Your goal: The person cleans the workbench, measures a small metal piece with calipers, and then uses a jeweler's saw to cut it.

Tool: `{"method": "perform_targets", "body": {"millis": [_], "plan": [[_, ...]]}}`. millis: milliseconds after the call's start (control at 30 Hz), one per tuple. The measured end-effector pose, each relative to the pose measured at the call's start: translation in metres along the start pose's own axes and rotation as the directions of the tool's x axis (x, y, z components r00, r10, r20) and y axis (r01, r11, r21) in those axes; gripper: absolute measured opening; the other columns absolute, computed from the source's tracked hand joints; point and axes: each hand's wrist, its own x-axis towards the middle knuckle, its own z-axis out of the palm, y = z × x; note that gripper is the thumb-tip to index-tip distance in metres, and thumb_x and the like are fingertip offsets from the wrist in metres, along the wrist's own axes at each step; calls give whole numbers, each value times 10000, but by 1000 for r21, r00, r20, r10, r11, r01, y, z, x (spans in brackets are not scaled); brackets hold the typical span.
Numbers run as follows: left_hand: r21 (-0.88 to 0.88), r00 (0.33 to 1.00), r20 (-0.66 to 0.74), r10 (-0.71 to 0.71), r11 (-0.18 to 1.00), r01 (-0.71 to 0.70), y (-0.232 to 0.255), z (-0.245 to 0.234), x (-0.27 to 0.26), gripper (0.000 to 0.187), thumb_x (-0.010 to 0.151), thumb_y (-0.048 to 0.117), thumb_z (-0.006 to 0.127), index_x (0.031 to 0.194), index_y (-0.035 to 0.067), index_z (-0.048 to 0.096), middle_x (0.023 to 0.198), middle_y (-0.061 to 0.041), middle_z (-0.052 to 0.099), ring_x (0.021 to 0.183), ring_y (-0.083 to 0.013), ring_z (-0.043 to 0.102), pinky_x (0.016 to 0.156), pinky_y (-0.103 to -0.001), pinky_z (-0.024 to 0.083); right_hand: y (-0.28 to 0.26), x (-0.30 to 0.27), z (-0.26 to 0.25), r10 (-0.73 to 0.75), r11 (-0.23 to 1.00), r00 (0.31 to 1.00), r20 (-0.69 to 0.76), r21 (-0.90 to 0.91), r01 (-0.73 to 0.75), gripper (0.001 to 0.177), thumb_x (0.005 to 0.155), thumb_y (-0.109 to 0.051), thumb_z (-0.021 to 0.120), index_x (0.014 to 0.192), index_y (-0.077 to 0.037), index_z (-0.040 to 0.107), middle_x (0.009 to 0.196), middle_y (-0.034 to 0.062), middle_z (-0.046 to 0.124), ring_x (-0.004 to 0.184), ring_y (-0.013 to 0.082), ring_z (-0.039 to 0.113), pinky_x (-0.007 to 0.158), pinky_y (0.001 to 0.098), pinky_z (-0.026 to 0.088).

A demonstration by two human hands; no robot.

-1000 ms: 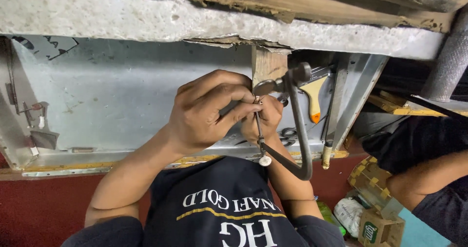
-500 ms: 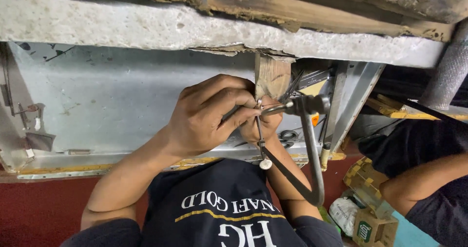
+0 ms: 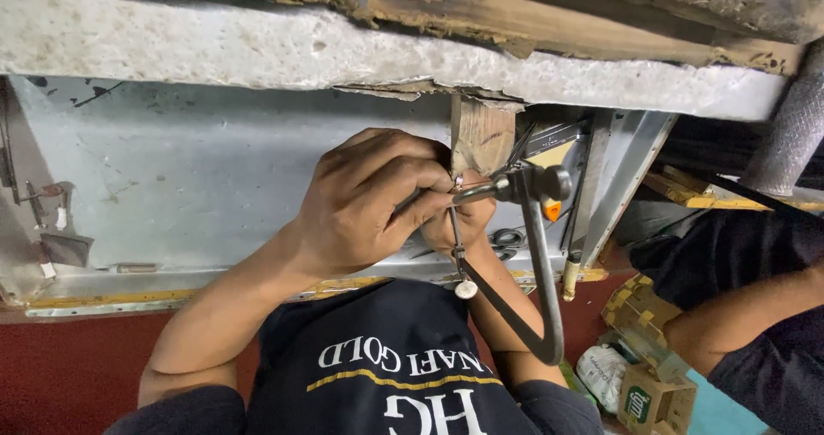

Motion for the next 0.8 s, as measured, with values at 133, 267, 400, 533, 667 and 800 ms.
{"method": "perform_targets", "body": {"millis": [133, 267, 400, 533, 667, 800], "plan": [[-27, 1000, -15, -4, 1000, 3, 1, 0, 1, 120, 1032, 79, 665, 967, -17, 631, 930, -140, 654, 853, -302, 659, 800, -420, 507, -8, 12, 0, -71, 994, 997, 1, 85, 70, 370, 1020, -162, 474, 696, -103, 308, 636, 14, 269, 550, 169, 280, 539, 368, 232], [-21, 1000, -31, 3, 1000, -4, 0, 1, 1, 144, 1017, 95, 708, 966, -12, 627, 932, -136, 662, 850, -304, 659, 828, -426, 515, 2, 4, -2, -115, 993, 993, 11, 27, 115, 384, 1047, -239, 481, 708, -87, 386, 648, 36, 361, 576, 186, 369, 564, 379, 288], [-20, 1000, -23, -10, 1000, 9, 1, 1, 1, 161, 1024, 127, 697, 956, -2, 628, 924, -128, 655, 845, -298, 651, 834, -421, 512, -14, 25, -8, -53, 994, 981, 185, -82, 69, 439, 1089, -295, 298, 687, -122, 322, 631, 5, 278, 544, 172, 261, 541, 386, 207], [-20, 1000, -22, -22, 1000, 21, 1, 2, 1, 159, 1022, 142, 709, 980, 7, 636, 939, -124, 659, 859, -300, 653, 845, -420, 508, -12, 32, -14, -82, 996, 960, 269, 39, 74, 478, 1115, -295, 289, 886, -19, 605, 835, 93, 592, 702, 232, 568, 646, 373, 423], [-14, 999, -31, -10, 1000, 10, 1, 2, 1, 148, 1027, 133, 689, 965, 6, 642, 933, -121, 673, 867, -296, 667, 859, -421, 516, -22, 32, -4, -123, 990, 986, 110, -56, 130, 404, 1069, -177, 330, 674, -93, 347, 613, 28, 306, 508, 179, 302, 511, 368, 224], [-6, 999, -31, -10, 1000, 9, 1, 3, 1, 155, 1029, 141, 684, 960, 7, 645, 927, -124, 674, 867, -298, 668, 858, -422, 520, -21, 33, -4, -33, 997, 981, 193, -56, 45, 411, 1044, -243, 343, 673, -81, 413, 620, 34, 368, 549, 199, 352, 543, 395, 268]]}}
